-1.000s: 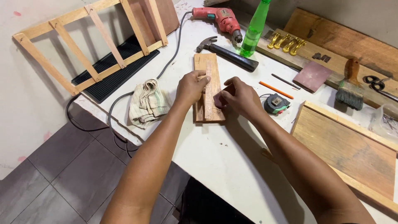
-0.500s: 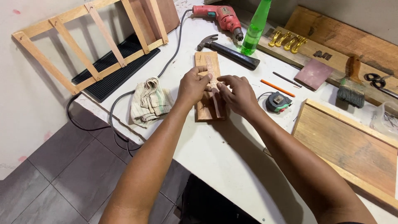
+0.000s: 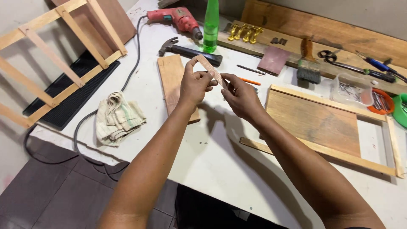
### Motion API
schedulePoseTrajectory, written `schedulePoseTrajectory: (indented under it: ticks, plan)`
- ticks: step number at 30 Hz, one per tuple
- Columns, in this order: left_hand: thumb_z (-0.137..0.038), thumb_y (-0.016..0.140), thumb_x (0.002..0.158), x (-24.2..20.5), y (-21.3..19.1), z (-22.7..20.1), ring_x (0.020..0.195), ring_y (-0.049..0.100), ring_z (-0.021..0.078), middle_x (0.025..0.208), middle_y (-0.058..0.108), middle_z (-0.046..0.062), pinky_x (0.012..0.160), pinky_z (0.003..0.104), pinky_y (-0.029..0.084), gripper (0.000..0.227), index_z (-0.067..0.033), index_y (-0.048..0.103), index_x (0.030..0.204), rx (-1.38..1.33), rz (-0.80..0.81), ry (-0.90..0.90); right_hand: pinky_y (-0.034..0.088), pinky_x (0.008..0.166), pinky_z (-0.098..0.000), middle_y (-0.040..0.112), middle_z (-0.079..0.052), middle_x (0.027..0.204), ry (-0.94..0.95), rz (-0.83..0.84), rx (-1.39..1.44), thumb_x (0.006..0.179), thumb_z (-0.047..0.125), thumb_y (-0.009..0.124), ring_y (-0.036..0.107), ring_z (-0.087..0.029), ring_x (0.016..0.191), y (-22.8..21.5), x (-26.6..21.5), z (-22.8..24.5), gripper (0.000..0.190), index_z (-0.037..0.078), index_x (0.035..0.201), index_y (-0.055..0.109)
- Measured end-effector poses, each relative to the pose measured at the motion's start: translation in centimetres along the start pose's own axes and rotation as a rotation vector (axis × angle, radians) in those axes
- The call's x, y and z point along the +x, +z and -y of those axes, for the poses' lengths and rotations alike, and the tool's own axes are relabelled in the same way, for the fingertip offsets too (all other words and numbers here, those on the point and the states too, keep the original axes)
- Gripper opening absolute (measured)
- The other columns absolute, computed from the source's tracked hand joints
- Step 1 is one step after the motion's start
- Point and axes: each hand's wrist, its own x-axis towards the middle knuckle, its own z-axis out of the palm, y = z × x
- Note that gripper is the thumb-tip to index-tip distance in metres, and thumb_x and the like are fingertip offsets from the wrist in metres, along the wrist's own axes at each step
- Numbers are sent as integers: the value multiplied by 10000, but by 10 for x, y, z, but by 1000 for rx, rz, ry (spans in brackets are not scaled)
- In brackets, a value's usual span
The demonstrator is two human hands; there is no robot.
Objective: The person assembles a wooden frame at a workbench. They position thin wood strips on the frame, measure with a tape measure, mark with a pencil, hammer nails into the joints, and press strips into place, then reach for more wood strips from a pile at the side of the bench.
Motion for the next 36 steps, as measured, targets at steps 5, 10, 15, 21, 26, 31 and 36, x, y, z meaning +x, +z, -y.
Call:
schedulePoseTrajectory:
  ticks: [5,10,15,21,26,31,36]
  plan:
    - [-118,674,959,13,38,10,801,745,114,934,726,61,645,223,593,670,-93,320,1528,0,65,40,559,746,-358,739,-106,937,-5,-87,-12,944,206,677,691,-190,795,-33,-18,-28,453,119,1383,605]
    - [-135,676,979,19,79,18,805,747,120,937,731,61,629,216,568,551,-51,440,1470,-25,152,26,571,780,-357,758,-111,1028,6,-159,-5,928,212,701,721,-196,839,-64,-40,-57,452,110,1360,616]
    - [-179,654,992,13,123,21,826,762,96,952,739,28,631,209,564,424,-85,482,1368,24,211,-8,577,802,-373,750,-126,1053,-18,-255,-78,924,204,733,733,-233,870,-93,-66,-89,417,88,1314,648]
    - [-240,705,1015,1,162,28,804,722,87,958,737,27,662,235,563,396,-53,527,1315,125,255,-27,579,794,-391,734,-109,1024,87,-305,-152,909,262,751,732,-240,887,-124,-106,-101,378,91,1234,664]
    - [-245,706,955,-15,173,34,782,719,93,918,718,33,682,262,565,390,-111,606,1307,313,360,67,572,799,-400,695,-89,1044,99,-324,-256,913,271,761,713,-243,903,-145,-134,-115,333,113,1201,704]
    - [-283,769,941,-38,168,23,855,712,127,960,753,34,777,307,584,309,-120,730,1201,621,423,263,569,821,-391,659,-74,1057,115,-303,-320,919,282,758,700,-230,927,-161,-154,-134,308,133,1188,734]
    - [-327,767,915,-62,155,5,949,742,160,1090,758,54,813,323,605,355,-157,714,1222,891,493,256,561,877,-378,627,-76,1110,90,-196,-345,914,255,718,675,-214,991,-160,-160,-140,336,133,1227,719]
